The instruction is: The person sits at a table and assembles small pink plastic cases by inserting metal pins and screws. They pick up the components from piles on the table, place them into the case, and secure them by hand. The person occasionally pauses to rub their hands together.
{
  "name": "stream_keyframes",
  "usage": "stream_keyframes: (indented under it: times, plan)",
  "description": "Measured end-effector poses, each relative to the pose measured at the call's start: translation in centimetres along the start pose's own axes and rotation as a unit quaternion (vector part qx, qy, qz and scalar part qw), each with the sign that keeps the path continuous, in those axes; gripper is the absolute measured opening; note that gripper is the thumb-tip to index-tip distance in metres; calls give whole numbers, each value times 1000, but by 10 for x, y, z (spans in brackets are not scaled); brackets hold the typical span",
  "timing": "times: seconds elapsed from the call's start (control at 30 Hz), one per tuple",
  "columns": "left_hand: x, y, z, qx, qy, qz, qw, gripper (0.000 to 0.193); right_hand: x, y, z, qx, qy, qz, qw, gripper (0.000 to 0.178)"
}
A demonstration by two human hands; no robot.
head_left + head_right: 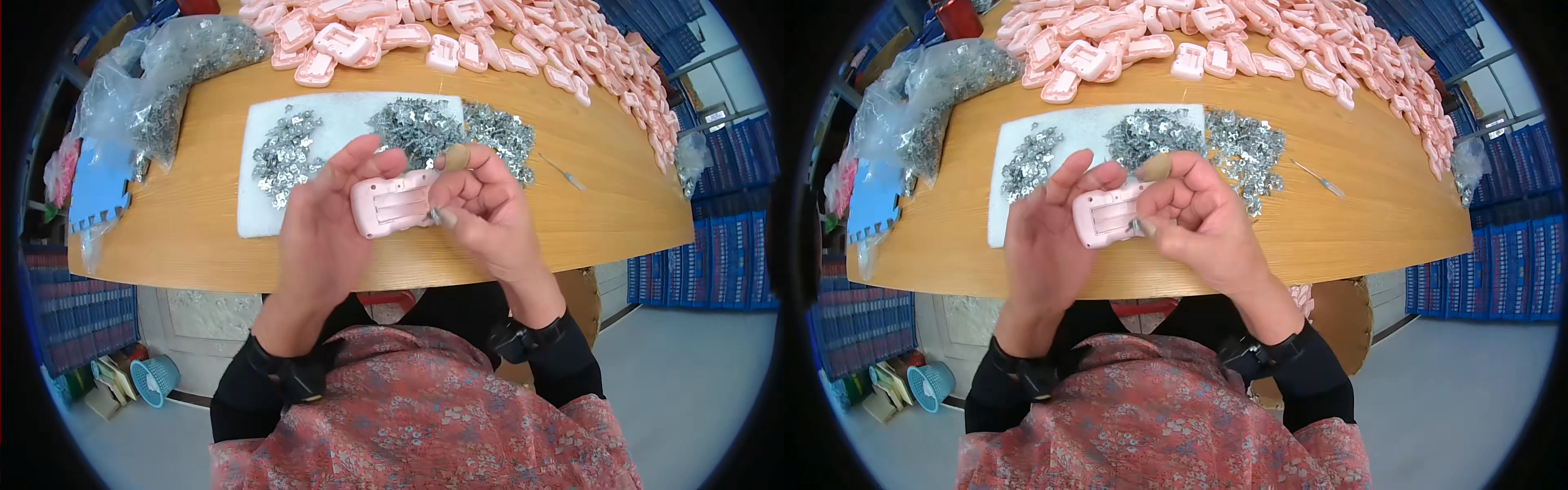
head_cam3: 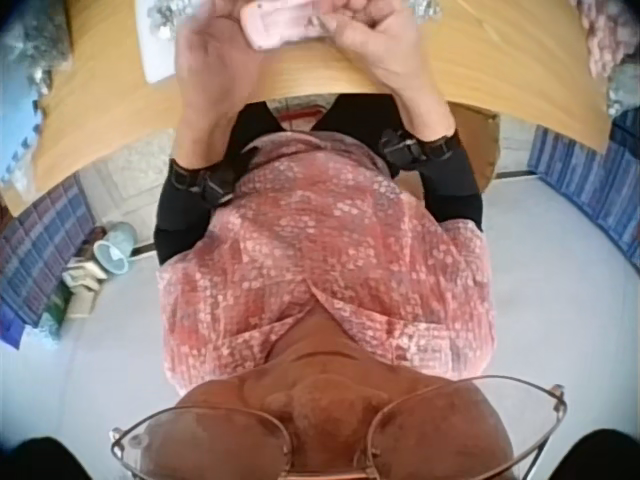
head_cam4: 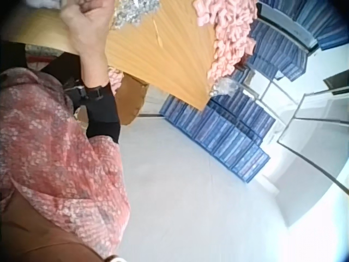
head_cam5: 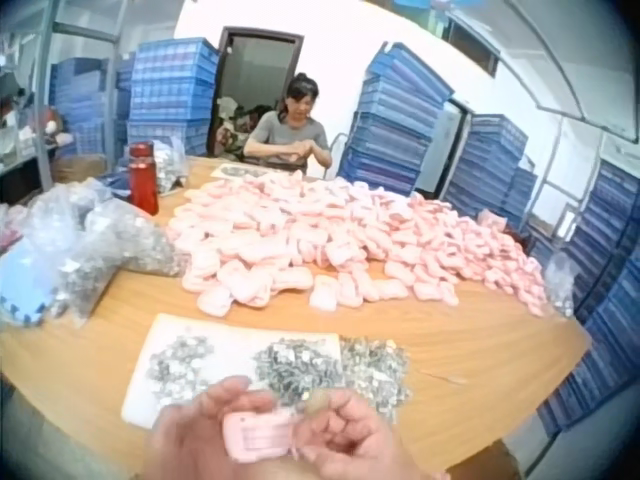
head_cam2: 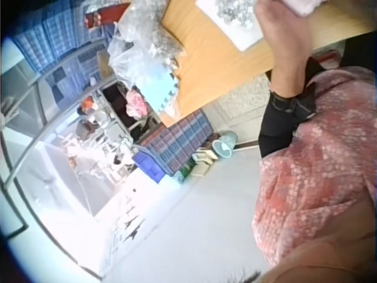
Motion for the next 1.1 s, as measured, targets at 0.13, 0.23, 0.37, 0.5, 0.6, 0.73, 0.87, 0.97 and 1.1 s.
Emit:
stream_keyframes:
  times: [0.13,0.23,0.37,0.5,0.6,0.73,0.87,0.97,1.1]
  plan:
    - [-3,9,10,17,-6,190,982,49,-2,-23,-3,81,-92,-64,990,52]
    - [7,11,0,-34,-31,279,959,47,-4,-43,-8,59,-110,-109,986,57]
    - [12,-2,-4,5,-70,383,921,50,5,-39,-4,-51,-194,-107,974,59]
    - [9,-18,1,-23,-115,377,919,55,9,-34,-8,4,-212,-140,967,58]
    - [10,-18,9,-10,-81,328,941,52,8,-32,5,67,-119,-88,987,57]
    - [12,-20,8,58,8,316,947,47,8,-22,2,202,-26,-7,979,47]
    - [10,-23,4,51,34,290,955,48,10,-5,-2,337,-28,104,935,39]
    - [11,-24,4,22,40,273,961,48,9,2,-6,371,-13,133,919,34]
    - [9,-24,-1,0,75,256,964,47,8,8,-7,426,-21,143,893,34]
Point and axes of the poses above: each hand's wrist, its own x-axis away from the middle knuckle, its own z-axis out of the back of the hand, y = z × x, the point moved 3 cm from there along -x, towards the middle knuckle, and after that the axes turned 12 degrees about z, right-handed, at the moved point
